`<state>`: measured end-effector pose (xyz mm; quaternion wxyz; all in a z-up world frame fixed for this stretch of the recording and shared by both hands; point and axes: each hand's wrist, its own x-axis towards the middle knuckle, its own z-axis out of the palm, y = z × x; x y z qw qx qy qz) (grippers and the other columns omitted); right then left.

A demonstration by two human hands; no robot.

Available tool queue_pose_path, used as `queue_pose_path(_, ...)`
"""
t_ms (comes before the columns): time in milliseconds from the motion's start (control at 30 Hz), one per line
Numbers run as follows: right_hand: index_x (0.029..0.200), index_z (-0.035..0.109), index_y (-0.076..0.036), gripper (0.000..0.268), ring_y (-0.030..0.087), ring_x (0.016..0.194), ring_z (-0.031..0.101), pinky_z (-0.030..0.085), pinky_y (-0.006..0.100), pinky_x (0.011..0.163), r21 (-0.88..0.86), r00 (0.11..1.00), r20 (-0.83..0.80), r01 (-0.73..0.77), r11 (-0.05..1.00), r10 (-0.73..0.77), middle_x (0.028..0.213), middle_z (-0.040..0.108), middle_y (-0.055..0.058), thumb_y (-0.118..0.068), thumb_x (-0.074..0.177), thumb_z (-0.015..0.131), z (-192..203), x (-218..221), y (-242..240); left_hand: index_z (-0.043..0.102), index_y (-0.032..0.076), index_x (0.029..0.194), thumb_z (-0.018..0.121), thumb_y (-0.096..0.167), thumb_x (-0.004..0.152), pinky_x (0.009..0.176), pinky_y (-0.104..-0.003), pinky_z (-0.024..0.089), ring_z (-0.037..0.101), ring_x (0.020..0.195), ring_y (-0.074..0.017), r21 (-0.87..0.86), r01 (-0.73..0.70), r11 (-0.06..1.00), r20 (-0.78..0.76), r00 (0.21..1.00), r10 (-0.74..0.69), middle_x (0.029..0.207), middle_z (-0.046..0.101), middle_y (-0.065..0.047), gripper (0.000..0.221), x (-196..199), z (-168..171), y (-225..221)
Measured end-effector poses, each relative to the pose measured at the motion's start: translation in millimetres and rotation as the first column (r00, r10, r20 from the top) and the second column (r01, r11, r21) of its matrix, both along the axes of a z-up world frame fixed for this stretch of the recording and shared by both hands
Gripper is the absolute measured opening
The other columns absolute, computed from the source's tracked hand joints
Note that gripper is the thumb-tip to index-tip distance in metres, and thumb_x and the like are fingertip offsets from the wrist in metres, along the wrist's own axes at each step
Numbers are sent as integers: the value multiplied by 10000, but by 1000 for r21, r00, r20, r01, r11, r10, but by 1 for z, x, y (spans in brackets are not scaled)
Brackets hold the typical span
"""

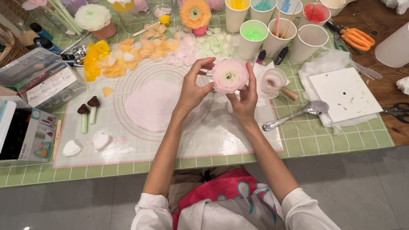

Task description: The recorder is assembling a decorative flower by attaching multiple pink petals onto a green stem-like base.

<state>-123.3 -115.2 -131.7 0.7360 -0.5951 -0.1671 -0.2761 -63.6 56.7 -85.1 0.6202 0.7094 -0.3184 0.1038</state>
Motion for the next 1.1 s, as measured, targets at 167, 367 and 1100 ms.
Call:
queue_pose_path(167,1653,205,3,931,213,1385,578,501,368,1194,-141,997,42,76,987,-71,1571,472,146,38,929,789,-7,1,-1,594,99,1385,795,46,789,968,-339,516,674,1127,-167,-27,-16,999,-19,1000,15,1178,708,-36,631,3,-10,4)
queue_pose_path(367,1493,501,51,678,190,1274,630,512,342,1152,-199,993,22,116,973,-114,1369,646,108,54,903,835,-33,9,-7,669,58,1213,801,69,849,918,-299,520,661,1057,-125,-85,29,996,-56,998,-33,1143,707,-19,387,7,-34,9)
queue_pose_path(1100,1528,405,15,787,176,1177,672,513,335,1065,-421,994,-31,82,903,-104,1282,710,130,73,857,814,3,5,7,754,-31,1046,702,243,1012,788,-321,593,718,839,-143,-534,-31,845,-681,608,-408,957,764,-89,281,18,-54,39)
